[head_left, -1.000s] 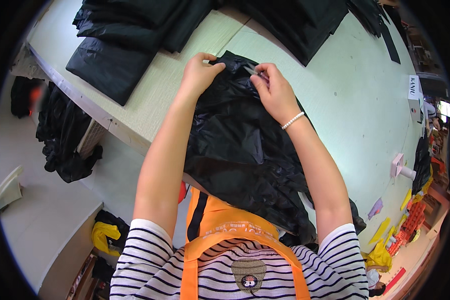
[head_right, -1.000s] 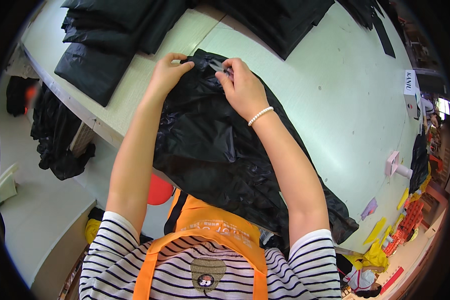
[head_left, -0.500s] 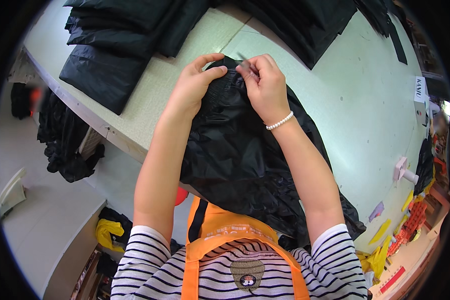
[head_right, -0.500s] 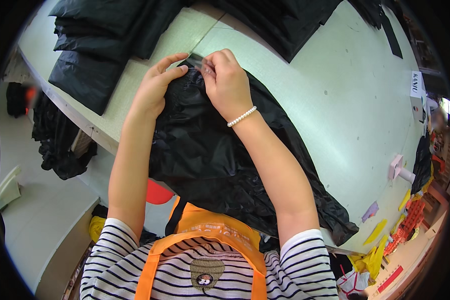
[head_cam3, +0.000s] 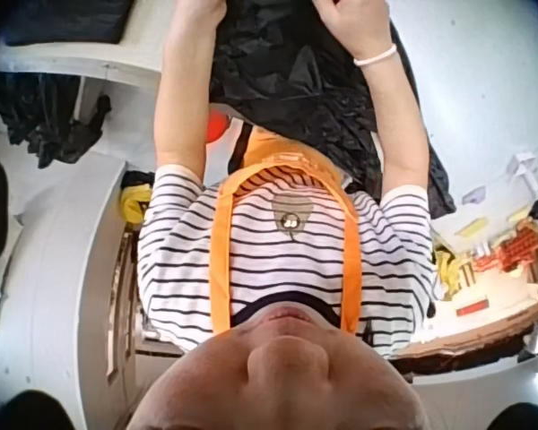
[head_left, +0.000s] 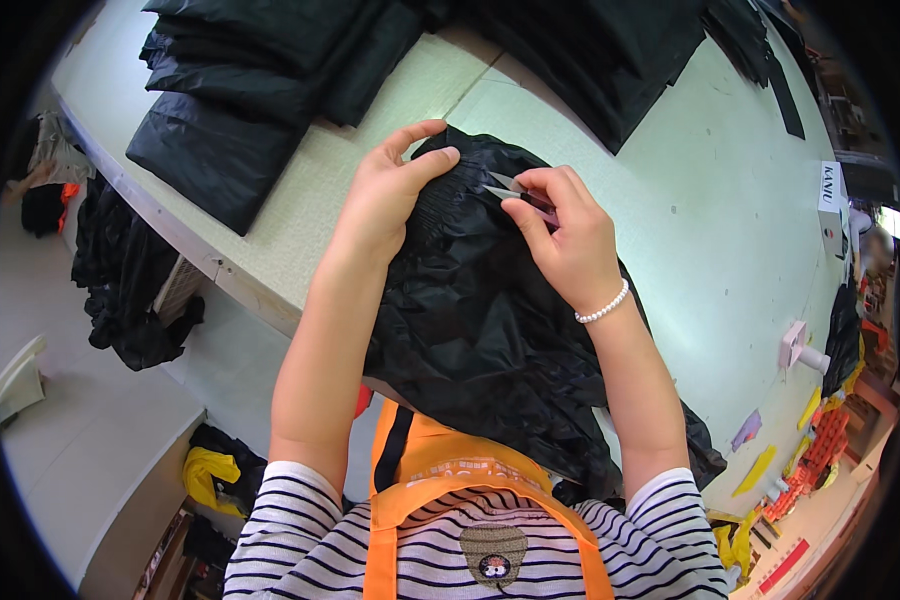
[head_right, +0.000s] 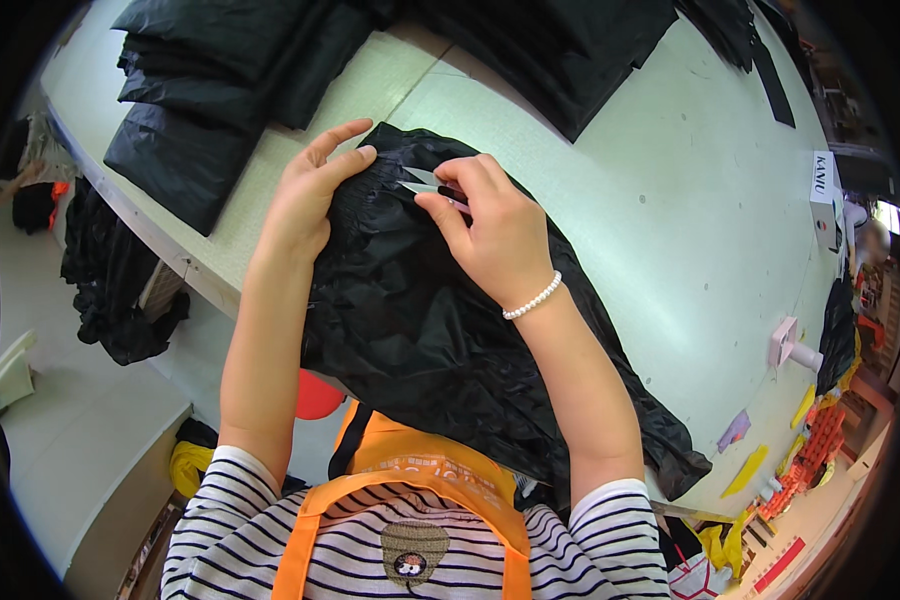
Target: The person folds black pants on a white table, smooths them, and stacks them. They repeatedly pick up pants, fold them in half, and place them in a growing pile.
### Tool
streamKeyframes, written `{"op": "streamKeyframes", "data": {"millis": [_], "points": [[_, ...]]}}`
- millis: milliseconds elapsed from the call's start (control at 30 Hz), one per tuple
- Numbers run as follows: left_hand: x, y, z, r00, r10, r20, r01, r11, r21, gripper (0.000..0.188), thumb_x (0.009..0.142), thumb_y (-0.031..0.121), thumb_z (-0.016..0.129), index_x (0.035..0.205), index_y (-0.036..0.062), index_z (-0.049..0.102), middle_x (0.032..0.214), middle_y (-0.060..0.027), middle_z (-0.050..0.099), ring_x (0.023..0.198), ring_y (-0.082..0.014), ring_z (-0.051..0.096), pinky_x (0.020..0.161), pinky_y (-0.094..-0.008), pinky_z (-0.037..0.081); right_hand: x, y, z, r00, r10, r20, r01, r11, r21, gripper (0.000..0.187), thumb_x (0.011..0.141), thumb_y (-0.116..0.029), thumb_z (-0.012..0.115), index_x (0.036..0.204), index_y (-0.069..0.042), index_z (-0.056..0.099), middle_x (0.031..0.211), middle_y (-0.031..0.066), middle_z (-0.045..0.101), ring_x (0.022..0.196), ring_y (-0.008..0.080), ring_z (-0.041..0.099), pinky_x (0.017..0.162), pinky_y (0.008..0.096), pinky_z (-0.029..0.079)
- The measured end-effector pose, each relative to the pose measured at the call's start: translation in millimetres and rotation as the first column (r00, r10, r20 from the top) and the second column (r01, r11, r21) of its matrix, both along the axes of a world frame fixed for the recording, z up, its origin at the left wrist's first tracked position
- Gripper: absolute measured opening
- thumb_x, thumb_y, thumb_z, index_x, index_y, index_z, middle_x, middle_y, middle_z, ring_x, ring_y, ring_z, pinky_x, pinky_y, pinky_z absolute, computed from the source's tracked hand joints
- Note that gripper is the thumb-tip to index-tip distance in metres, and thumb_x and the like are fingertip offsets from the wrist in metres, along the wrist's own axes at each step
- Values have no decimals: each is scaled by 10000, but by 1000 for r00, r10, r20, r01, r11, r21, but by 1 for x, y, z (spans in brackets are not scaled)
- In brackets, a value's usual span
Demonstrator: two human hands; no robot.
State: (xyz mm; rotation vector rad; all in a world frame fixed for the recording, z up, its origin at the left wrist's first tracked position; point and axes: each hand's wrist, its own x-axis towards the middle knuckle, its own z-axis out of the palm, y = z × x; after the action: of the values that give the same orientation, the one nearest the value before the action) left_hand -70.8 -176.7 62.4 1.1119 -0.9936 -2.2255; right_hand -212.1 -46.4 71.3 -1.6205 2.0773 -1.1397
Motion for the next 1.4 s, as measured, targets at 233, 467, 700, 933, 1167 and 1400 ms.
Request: {"op": "streamKeyframes", "data": {"millis": [233, 467, 700, 933, 1167, 1400], "points": [[9, 1, 14, 999, -54, 7, 54, 991, -123, 400, 829, 24, 615, 1210, -44, 513, 874, -103, 662, 715, -123, 643, 651, -221, 520, 6, -5, 14, 1000, 27, 2, -27, 1000, -13, 228, 832, -257, 678, 901, -53, 601, 831, 62, 614, 689, 200, 640, 587, 266, 501], [10, 7, 22, 998, -53, 30, 59, 974, -220, 423, 832, 24, 617, 1228, -48, 486, 845, -104, 661, 695, -120, 639, 624, -217, 509, 8, -6, 24, 961, -15, 276, -19, 993, 118, 211, 858, -213, 652, 862, -7, 603, 798, 109, 625, 675, 202, 606, 631, 267, 482], [11, 11, 23, 999, -42, 2, 41, 964, -264, 424, 833, 28, 620, 1228, -48, 482, 848, -110, 663, 694, -122, 640, 625, -220, 509, 4, -6, 29, 909, -11, 418, -64, 984, 164, 208, 842, -213, 666, 871, -15, 611, 810, 107, 630, 682, 205, 615, 622, 276, 485], [14, 13, 31, 998, -40, -51, 31, 986, -162, 395, 835, 29, 617, 1206, -43, 503, 887, -111, 660, 718, -121, 641, 644, -220, 514, 11, -9, 35, 993, 36, 112, -40, 999, 35, 201, 818, -207, 688, 886, -33, 614, 849, 92, 635, 700, 212, 635, 623, 283, 497], [17, 17, 30, 998, -41, -56, 31, 986, -165, 408, 836, 34, 621, 1218, -39, 498, 876, -102, 658, 717, -121, 641, 648, -216, 518, 10, -7, 35, 982, 33, 188, -48, 996, 75, 178, 831, -174, 675, 886, -16, 615, 772, 84, 629, 643, 155, 597, 601, 247, 471], [50, 3, 4, 994, 78, 80, 9, 659, -752, 564, 828, 148, 680, 1323, 15, 443, 972, -134, 659, 900, -161, 614, 732, -262, 486, 18, 9, 28, 853, -122, 508, 188, 979, -80, 208, 879, -201, 655, 931, -6, 604, 747, -5, 590, 668, 48, 509, 590, 205, 418]]}}
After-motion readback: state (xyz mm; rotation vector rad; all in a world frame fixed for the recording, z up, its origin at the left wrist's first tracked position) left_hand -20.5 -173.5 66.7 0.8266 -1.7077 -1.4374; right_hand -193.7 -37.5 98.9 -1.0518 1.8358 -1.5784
